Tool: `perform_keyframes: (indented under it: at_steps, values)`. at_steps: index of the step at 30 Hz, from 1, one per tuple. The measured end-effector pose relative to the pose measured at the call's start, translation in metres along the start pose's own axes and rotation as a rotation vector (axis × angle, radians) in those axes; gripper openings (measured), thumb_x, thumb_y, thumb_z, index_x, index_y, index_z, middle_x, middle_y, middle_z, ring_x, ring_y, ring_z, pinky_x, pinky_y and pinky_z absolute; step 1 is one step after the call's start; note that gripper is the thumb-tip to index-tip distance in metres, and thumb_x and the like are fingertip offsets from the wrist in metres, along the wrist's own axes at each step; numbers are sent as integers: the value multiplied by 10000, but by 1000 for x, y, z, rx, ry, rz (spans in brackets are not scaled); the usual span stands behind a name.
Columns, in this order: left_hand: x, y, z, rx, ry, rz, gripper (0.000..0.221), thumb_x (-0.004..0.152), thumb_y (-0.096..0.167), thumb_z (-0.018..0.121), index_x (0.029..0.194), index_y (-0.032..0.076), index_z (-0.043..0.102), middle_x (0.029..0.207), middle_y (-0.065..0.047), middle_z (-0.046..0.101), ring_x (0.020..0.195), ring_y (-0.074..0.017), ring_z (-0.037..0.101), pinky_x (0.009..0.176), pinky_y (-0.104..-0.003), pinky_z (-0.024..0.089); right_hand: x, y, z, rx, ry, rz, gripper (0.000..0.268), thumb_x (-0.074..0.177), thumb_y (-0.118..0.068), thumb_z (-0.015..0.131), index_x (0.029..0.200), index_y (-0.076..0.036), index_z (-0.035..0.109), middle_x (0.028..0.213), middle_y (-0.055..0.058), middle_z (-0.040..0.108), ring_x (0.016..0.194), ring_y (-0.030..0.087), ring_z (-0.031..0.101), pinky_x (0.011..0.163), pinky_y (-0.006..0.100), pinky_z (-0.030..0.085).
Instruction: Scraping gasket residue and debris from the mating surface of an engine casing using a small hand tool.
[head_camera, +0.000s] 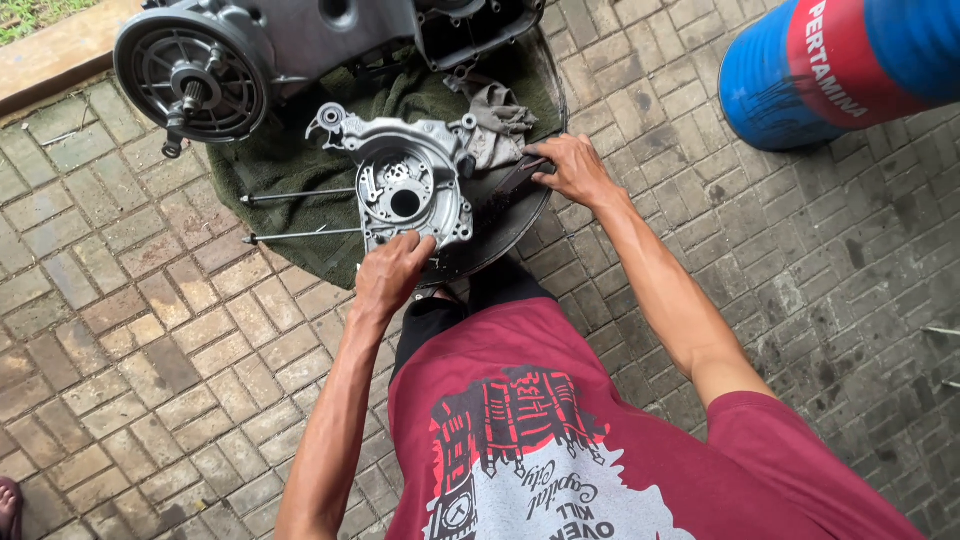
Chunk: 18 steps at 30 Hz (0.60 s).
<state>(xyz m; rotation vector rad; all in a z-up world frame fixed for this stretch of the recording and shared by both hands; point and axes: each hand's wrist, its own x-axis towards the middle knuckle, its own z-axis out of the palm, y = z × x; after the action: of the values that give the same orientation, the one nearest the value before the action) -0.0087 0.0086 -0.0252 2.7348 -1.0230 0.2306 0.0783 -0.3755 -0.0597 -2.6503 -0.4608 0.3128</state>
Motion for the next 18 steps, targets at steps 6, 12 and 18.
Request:
perform_keyframes:
  at_steps: [6, 12, 18]
  values:
    - [-8, 12, 4, 158, 92, 19, 97, 978, 182, 604, 938, 268, 587, 729, 44, 465, 664, -138, 607, 560, -254, 513, 12, 10, 11, 22, -60, 15, 502, 828, -318, 783, 1314, -275, 664, 950, 56, 698, 953, 294, 659, 805, 453, 449]
    - [-12, 9, 25, 212, 119, 17, 121, 1015, 185, 569, 910, 244, 580, 744, 29, 468, 697, -146, 588, 593, -246, 496, 9, 18, 25, 176, 22, 58, 717, 814, -272, 817, 1461, -228, 511, 879, 128, 668, 932, 367, 684, 856, 490, 498]
    - [-11, 17, 24, 176, 68, -62, 145, 1026, 165, 553, 896, 227, 568, 777, 14, 481, 726, -178, 580, 636, -272, 482, -44, -47, 25, 760, -63, 117, 288, 1070, -237, 410, 1297, -79, 489, 912, 257, 650, 910, 491, 655, 881, 569, 491]
